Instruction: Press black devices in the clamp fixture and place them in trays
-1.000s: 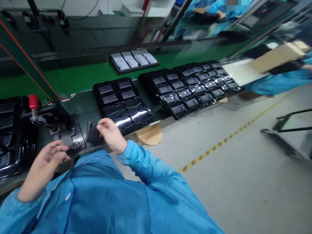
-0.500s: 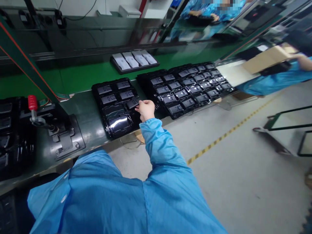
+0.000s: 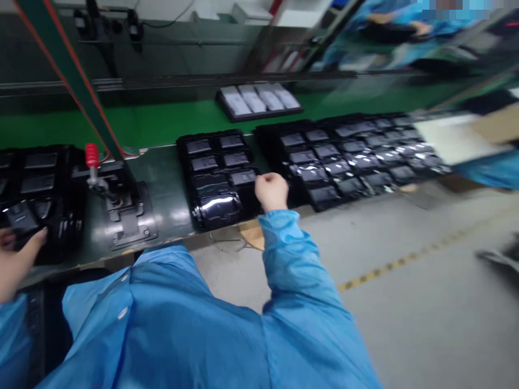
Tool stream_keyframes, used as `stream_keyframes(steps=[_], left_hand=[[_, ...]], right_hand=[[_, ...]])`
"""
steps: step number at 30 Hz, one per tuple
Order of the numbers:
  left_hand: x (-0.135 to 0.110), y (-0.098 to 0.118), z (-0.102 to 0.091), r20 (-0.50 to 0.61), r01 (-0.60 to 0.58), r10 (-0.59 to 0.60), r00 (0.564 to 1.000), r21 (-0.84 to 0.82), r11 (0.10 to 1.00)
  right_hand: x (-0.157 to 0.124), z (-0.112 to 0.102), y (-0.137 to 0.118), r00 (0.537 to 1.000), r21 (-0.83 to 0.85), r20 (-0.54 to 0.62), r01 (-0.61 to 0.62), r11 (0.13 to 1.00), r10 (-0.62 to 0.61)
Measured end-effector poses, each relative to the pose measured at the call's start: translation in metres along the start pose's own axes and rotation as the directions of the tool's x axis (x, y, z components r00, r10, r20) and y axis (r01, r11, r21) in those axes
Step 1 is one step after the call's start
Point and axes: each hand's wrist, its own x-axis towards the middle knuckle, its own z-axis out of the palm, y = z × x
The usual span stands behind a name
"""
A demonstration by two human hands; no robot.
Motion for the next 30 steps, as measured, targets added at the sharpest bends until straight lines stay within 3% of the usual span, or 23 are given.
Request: stream_keyframes(steps=[1, 3, 6, 9, 14, 20, 26, 30], left_hand=[[-0.001, 0.006, -0.001, 0.011, -0.015, 0.015, 1.000, -0.025, 1.000], [-0.001, 0.013, 0.000, -0.068, 0.017, -0.020, 0.997, -0.044, 0.999], [0.007, 0.012, 0.007, -0.080, -0.025, 0.021, 0.997, -0.051, 0.998], [0.012, 0.009, 0.012, -0.092, -0.004, 0.000, 0.996, -0.049, 0.999], [0.017, 0.017, 0.012, -0.114, 0.060, -0.065, 0.991, -0.047, 0.997], [0.034, 0.017, 0.011, -0.097, 0.101, -0.106, 0.990, -0.056, 0.993], [0.036, 0.013, 0.011, -0.110, 0.103, -0.117, 0.987, -0.121, 0.987], [0.030, 0.015, 0.008, -0.132, 0.117, -0.137, 0.982, -0.150, 0.982]], right_hand=[[-0.008, 0.000, -0.009, 1.000, -0.008, -0.003, 0.025, 1.000, -0.025], [-0.024, 0.004, -0.025, 0.998, -0.009, 0.027, 0.054, 0.998, -0.054], [-0.048, 0.020, -0.044, 0.995, -0.011, -0.004, 0.096, 0.995, -0.096], [-0.079, 0.035, -0.058, 0.970, 0.048, 0.049, 0.236, 0.971, -0.238], [-0.132, 0.044, -0.083, 0.840, 0.195, 0.230, 0.455, 0.869, -0.491], [-0.163, 0.057, -0.096, 0.686, 0.330, 0.291, 0.582, 0.743, -0.667], [-0.181, 0.067, -0.098, 0.602, 0.457, 0.331, 0.572, 0.681, -0.727], [-0.188, 0.069, -0.099, 0.596, 0.496, 0.335, 0.546, 0.675, -0.729]])
